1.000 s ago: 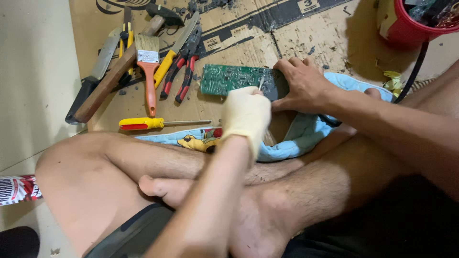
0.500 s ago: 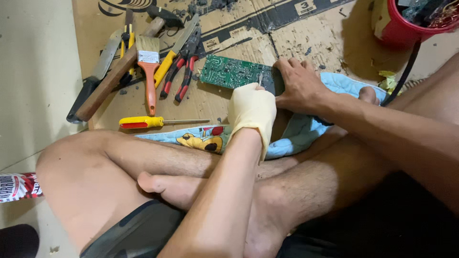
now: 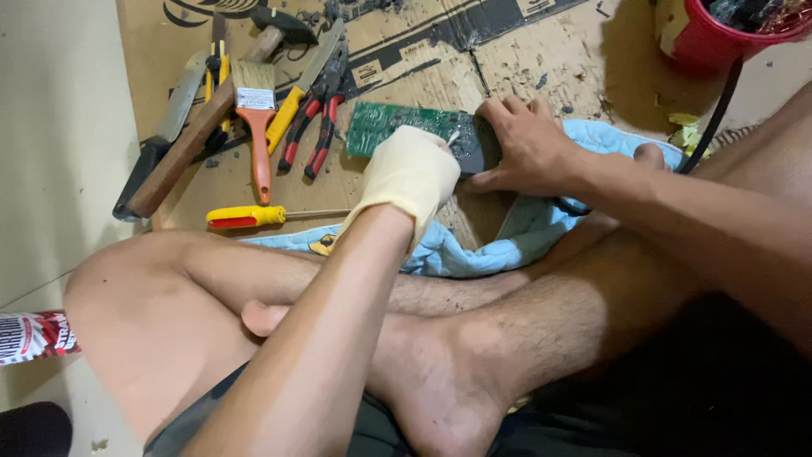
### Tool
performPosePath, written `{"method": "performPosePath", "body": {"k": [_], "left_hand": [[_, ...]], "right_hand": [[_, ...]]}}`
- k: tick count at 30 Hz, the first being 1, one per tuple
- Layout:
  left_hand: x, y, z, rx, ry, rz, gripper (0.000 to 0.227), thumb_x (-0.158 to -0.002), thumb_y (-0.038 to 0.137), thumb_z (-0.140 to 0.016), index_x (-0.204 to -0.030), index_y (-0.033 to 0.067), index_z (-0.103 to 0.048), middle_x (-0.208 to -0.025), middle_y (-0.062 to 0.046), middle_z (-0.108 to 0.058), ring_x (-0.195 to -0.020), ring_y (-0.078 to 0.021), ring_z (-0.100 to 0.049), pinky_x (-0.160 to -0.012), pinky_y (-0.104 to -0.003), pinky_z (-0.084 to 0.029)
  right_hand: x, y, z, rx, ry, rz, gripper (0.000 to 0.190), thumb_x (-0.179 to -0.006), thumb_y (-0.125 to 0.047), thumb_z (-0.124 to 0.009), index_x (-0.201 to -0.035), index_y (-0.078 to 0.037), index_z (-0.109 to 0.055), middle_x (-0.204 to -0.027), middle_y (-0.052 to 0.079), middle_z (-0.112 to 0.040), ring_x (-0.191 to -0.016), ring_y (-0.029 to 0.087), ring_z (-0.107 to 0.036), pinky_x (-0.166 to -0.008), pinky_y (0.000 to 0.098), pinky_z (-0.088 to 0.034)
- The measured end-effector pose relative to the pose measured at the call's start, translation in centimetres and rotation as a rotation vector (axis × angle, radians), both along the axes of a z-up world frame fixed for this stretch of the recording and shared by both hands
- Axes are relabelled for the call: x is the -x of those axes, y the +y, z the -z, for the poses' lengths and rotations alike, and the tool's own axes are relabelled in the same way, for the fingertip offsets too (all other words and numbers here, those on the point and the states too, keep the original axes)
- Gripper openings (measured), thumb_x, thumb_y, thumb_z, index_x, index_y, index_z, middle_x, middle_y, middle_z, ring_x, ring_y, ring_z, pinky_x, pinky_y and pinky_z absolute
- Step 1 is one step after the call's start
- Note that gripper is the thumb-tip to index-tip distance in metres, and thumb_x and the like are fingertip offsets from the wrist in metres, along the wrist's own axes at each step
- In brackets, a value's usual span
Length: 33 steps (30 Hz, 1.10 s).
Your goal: The person sits on the floor and uses a small metal tool to scrape residue off a green circuit board. They then use a brush to sweep away debris from the board's surface.
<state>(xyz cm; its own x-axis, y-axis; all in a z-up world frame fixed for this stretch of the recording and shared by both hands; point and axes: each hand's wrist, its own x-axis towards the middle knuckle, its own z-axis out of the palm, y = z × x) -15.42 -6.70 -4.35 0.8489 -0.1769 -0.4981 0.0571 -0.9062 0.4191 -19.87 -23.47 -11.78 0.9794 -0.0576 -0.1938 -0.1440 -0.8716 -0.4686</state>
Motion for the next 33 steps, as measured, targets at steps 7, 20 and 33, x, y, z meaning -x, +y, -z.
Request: {"method": "performPosePath", "body": {"k": [7, 20, 33], "left_hand": [[-0.2, 0.6, 0.7, -0.083, -0.002, 0.116, 0.033, -0.087, 0.032, -0.048, -0.093, 0.0408, -0.079, -0.108, 0.004, -0.077, -0.119, -0.0244, -0.067, -0.103, -0.038, -0.053], [-0.2, 2.2, -0.2, 0.165, 0.103, 0.013, 0.023, -0.085, 0.020, -0.047, -0.062, 0.0220, -0.049, -0.059, 0.000, -0.040, -0.057, -0.0177, -0.035, -0.052, -0.033, -0.033], [-1.5, -0.7, -0.9, -0.200, 0.055, 0.281, 0.031, -0.085, 0.012, -0.046, -0.089, 0.0211, -0.076, -0.102, -0.010, -0.073, -0.095, -0.0324, -0.068, -0.082, -0.039, -0.056]], "right_hand": [[-0.5, -1.8, 0.5, 0.059, 0.033, -0.143, 0.090, -0.069, -0.061, -0.085, -0.136, -0.019, -0.042, -0.115, 0.016, -0.049, -0.114, 0.038, -0.048, -0.093, 0.0505, -0.042], [-1.0, -1.2, -0.5, 0.090, 0.125, -0.120, 0.099, -0.063, -0.061, -0.086, -0.141, -0.017, -0.043, -0.130, 0.014, -0.050, -0.115, 0.036, -0.039, -0.096, 0.0515, -0.039], [-1.2, -1.0, -0.3, 0.086, 0.113, -0.110, 0.095, -0.062, -0.061, -0.083, -0.137, -0.018, -0.045, -0.124, 0.012, -0.050, -0.110, 0.035, -0.039, -0.093, 0.0493, -0.039]]}}
